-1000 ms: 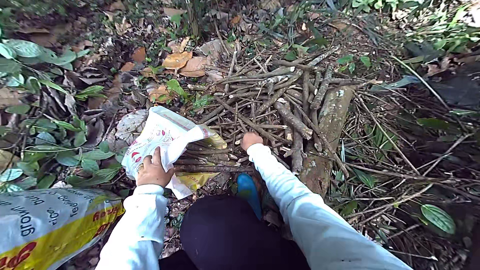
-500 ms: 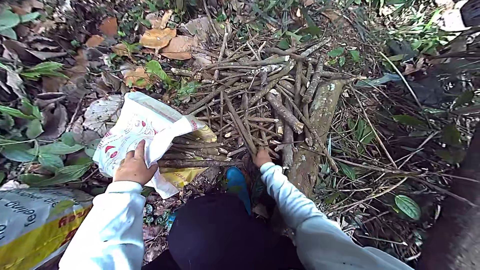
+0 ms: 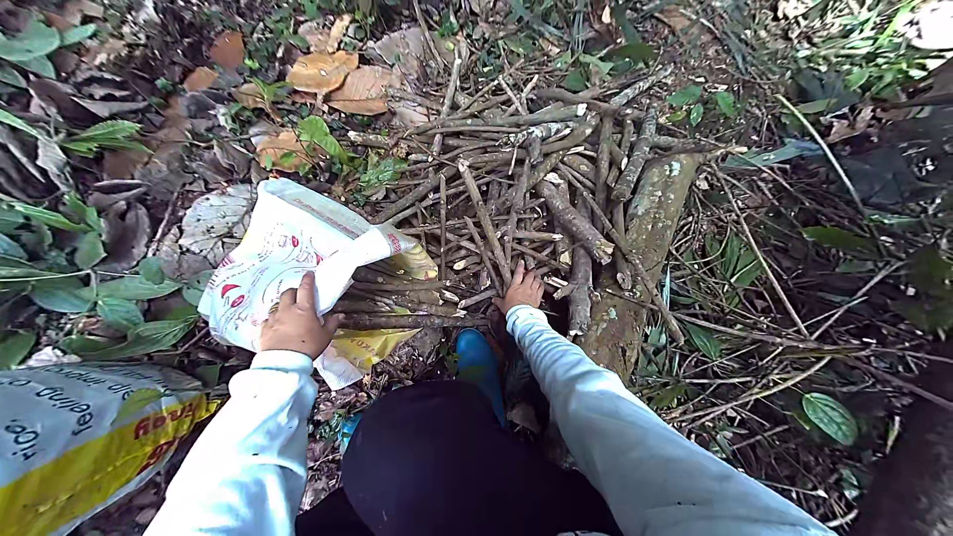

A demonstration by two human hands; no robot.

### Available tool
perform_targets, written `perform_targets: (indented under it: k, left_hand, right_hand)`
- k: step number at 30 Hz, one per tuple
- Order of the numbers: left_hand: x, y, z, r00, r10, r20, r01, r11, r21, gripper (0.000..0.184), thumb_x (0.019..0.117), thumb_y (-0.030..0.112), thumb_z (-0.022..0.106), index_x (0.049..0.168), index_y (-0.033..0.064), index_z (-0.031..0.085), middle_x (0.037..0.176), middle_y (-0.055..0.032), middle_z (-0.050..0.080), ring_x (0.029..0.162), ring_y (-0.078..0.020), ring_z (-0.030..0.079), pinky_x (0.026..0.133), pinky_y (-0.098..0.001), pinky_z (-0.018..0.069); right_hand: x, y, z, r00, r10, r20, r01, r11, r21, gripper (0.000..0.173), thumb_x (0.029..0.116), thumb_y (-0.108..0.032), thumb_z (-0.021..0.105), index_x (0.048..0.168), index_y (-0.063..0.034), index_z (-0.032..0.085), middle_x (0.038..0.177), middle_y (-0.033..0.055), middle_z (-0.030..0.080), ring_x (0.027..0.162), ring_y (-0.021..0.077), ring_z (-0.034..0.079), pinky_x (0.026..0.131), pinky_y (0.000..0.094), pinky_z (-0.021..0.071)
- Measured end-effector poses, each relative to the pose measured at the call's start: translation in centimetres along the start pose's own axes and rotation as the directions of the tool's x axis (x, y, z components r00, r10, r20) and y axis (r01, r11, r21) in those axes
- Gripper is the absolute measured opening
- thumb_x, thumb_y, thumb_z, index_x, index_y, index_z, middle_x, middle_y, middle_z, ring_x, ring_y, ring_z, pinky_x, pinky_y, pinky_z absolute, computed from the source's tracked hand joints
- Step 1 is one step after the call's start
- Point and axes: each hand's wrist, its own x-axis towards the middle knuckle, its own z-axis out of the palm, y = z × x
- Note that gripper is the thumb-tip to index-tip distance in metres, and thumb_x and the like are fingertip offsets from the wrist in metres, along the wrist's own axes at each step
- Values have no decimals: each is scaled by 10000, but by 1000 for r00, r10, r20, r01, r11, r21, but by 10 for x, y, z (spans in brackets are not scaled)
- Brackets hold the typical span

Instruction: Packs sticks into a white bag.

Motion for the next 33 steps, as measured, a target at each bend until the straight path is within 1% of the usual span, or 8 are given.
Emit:
perform_targets:
  k: [2, 6, 11, 16, 20, 22, 24, 33]
  left_hand:
    - [1, 2, 3, 1000, -2, -26, 2, 1000, -14, 889, 964, 359, 748, 1643, 85, 245, 1520, -345, 436, 1301, -567, 523, 1047, -708, 417]
    - [1, 8, 0, 999, 13, -49, -15, 999, -29, 858, 977, 343, 731, 1644, 98, 249, 1519, -334, 443, 1315, -553, 519, 1041, -701, 425]
    - [1, 11, -3, 999, 11, -46, -13, 999, -38, 852, 981, 289, 732, 1646, 95, 235, 1519, -325, 443, 1319, -537, 520, 1041, -677, 439]
    - [4, 11, 5, 999, -11, -32, 9, 998, -58, 809, 994, 239, 706, 1645, 100, 245, 1490, -322, 478, 1321, -535, 520, 1035, -677, 446]
    - [11, 8, 9, 996, -27, -81, 17, 993, -118, 726, 988, 134, 664, 1617, 74, 307, 1486, -313, 492, 1301, -544, 535, 1005, -700, 466]
    - [13, 7, 6, 995, -11, -101, -4, 990, -142, 617, 1018, 135, 631, 1575, 40, 383, 1480, -320, 497, 1311, -549, 526, 1012, -707, 456]
    - [13, 5, 2, 992, 5, -124, -25, 987, -158, 509, 1027, 159, 633, 1490, 2, 491, 1442, -325, 526, 1298, -552, 532, 1012, -711, 455]
    - [5, 8, -12, 978, 41, -206, -72, 987, -146, 399, 1041, 186, 629, 1395, 3, 597, 1398, -300, 575, 1275, -521, 565, 1023, -697, 456]
  right_hand:
    - [6, -5, -9, 999, -4, 37, 6, 998, -55, 1094, 838, -374, 827, 1670, -169, 147, 1584, 339, 337, 1468, 499, 349, 1206, 616, 267]
    - [3, -31, -42, 985, -71, 156, 79, 996, -45, 875, 888, -246, 764, 1613, -122, 290, 1466, 282, 529, 1325, 464, 555, 1068, 645, 452]
    - [-49, -46, -91, 939, -235, 251, 230, 972, 50, 849, 901, -182, 753, 1604, -94, 285, 1364, 293, 607, 1294, 456, 586, 1073, 637, 447]
    - [-110, 32, -126, 923, -319, 214, 271, 936, 224, 919, 818, -48, 787, 1583, -28, 278, 1347, 318, 594, 1253, 472, 598, 1050, 648, 465]
    - [-163, 112, -136, 903, -375, 212, 214, 818, 534, 860, 691, 60, 774, 1469, 13, 411, 1238, 221, 649, 1092, 295, 678, 934, 491, 572]
    - [-186, 138, -142, 879, -396, 265, 174, 784, 596, 810, 645, 17, 748, 1404, 3, 467, 1143, 145, 680, 977, 197, 702, 844, 407, 603]
    - [-200, 151, -149, 825, -443, 350, 182, 796, 577, 779, 644, -2, 744, 1382, 10, 494, 1124, 125, 693, 962, 167, 705, 849, 380, 602]
    - [-147, 95, -163, 647, -546, 532, 382, 836, 394, 677, 752, 143, 719, 1381, 36, 493, 1197, 215, 660, 1071, 281, 670, 943, 480, 553]
